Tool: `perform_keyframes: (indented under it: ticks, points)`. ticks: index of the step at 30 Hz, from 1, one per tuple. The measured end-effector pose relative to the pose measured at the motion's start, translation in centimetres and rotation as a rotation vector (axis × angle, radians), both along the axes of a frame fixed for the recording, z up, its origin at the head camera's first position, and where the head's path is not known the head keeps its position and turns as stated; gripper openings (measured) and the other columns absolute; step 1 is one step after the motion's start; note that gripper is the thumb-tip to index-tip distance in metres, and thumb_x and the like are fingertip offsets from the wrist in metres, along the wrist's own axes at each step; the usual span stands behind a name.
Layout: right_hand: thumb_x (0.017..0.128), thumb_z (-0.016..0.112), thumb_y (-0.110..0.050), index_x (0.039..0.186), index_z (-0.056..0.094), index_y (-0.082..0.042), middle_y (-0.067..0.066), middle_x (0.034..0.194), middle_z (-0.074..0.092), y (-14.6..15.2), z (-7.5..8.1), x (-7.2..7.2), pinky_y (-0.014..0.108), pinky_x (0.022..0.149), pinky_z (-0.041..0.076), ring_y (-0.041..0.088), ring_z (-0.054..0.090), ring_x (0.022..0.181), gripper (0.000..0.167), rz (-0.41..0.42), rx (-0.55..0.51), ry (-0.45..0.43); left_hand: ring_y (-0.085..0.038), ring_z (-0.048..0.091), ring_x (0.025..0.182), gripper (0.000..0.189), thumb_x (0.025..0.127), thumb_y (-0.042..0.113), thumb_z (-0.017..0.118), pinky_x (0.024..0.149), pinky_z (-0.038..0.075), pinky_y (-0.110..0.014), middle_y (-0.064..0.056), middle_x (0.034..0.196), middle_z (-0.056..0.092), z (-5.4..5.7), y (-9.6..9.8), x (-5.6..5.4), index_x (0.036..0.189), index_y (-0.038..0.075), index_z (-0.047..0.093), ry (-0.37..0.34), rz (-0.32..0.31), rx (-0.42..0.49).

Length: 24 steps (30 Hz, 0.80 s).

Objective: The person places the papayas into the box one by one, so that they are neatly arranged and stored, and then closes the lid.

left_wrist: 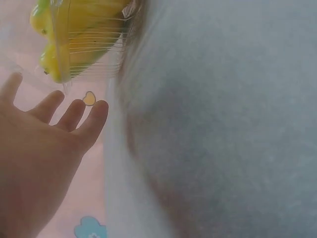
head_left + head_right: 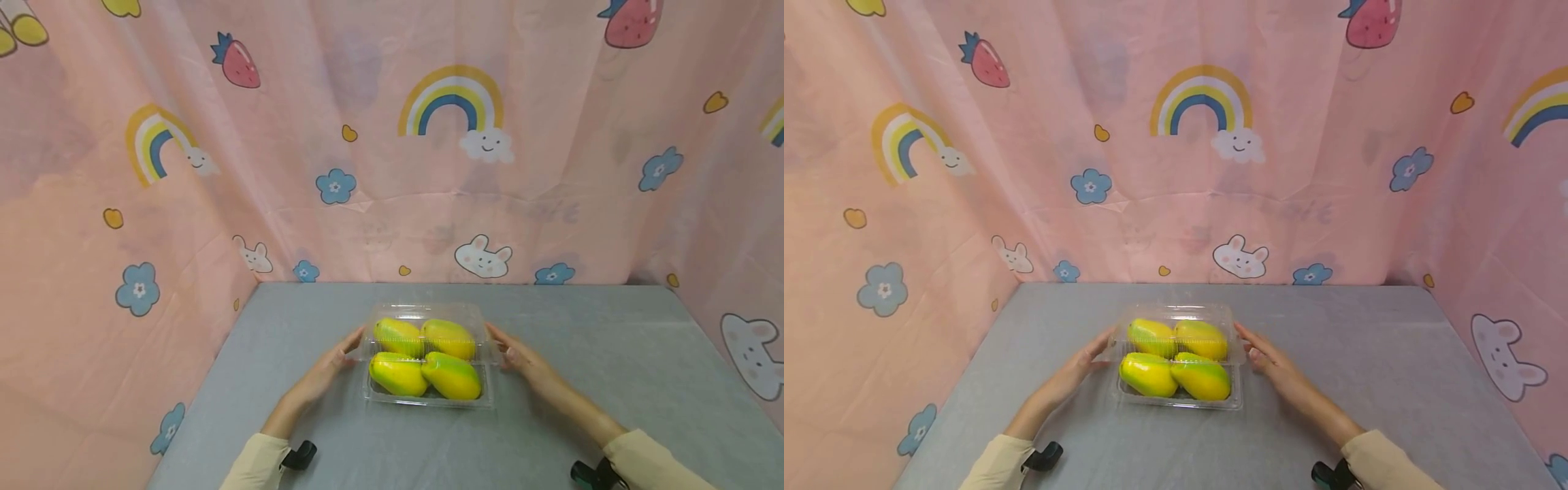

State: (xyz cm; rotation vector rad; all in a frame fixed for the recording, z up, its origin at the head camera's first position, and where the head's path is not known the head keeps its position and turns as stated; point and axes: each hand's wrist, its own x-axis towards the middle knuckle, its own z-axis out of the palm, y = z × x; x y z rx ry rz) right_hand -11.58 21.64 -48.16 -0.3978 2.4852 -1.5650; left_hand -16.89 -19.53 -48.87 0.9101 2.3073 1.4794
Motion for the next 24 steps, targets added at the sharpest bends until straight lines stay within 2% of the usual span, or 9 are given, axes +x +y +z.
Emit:
perform_keyframes:
  ticks: [4, 9, 12, 15, 20, 24]
  points:
    - [0.108, 0.031, -0.033, 0.159, 0.021, -0.026, 0.020, 0.163, 0.024, 0.0, -0.3, 0.1, 0.051, 0.103, 0.049, 0.050, 0.034, 0.140, 0.052, 0.006, -0.004, -0.034, -0.048, 0.030, 0.145, 0.072, 0.102, 0.062, 0.013, 0.110, 0.039, -0.065, -0.019, 0.164, 0.024, -0.2, 0.0, 0.2, 0.160, 0.019, 0.017, -0.011, -0.008, -0.005]
    - [0.106, 0.041, -0.032, 0.159, 0.018, -0.031, 0.019, 0.164, 0.023, -0.1, -0.7, 0.3, 0.067, 0.105, 0.043, 0.051, 0.032, 0.143, 0.058, 0.011, -0.014, -0.101, -0.045, 0.034, 0.146, 0.065, 0.103, 0.059, 0.025, 0.114, 0.034, -0.066, -0.014, 0.165, 0.024, -0.8, -0.2, 0.3, 0.159, 0.026, 0.018, -0.027, 0.024, -0.086]
    - [0.104, 0.047, -0.032, 0.159, 0.016, -0.034, 0.019, 0.164, 0.022, -0.2, -1.0, 0.4, 0.070, 0.103, 0.042, 0.050, 0.032, 0.142, 0.063, 0.016, -0.019, -0.122, -0.044, 0.037, 0.144, 0.066, 0.103, 0.057, 0.033, 0.114, 0.033, -0.067, -0.014, 0.164, 0.026, -0.9, -0.2, 0.4, 0.159, 0.026, 0.019, -0.029, 0.015, -0.111]
    - [0.101, 0.053, -0.028, 0.159, 0.015, -0.032, 0.020, 0.163, 0.023, -0.2, -1.2, 0.5, 0.070, 0.102, 0.042, 0.049, 0.035, 0.141, 0.069, 0.028, -0.015, -0.107, -0.043, 0.039, 0.143, 0.069, 0.101, 0.055, 0.039, 0.113, 0.035, -0.066, -0.016, 0.162, 0.030, -1.0, -0.2, 0.3, 0.160, 0.024, 0.018, -0.024, -0.015, -0.110]
    - [0.097, 0.062, -0.027, 0.160, 0.013, -0.031, 0.023, 0.161, 0.027, -0.4, -1.3, 0.6, 0.060, 0.103, 0.048, 0.047, 0.041, 0.138, 0.080, 0.039, 0.017, -0.087, -0.041, 0.039, 0.143, 0.077, 0.097, 0.048, 0.053, 0.113, 0.038, -0.061, -0.018, 0.160, 0.033, -1.1, -0.2, 0.3, 0.160, 0.024, 0.016, -0.053, -0.035, -0.098]
    - [0.093, 0.068, -0.035, 0.159, 0.010, -0.036, 0.023, 0.161, 0.027, -0.4, -1.3, 0.6, 0.057, 0.105, 0.048, 0.045, 0.041, 0.139, 0.087, 0.026, 0.062, -0.120, -0.039, 0.040, 0.143, 0.089, 0.090, 0.055, 0.061, 0.113, 0.040, -0.056, -0.018, 0.159, 0.034, -1.0, -0.2, 0.2, 0.160, 0.024, 0.015, -0.066, -0.037, -0.106]
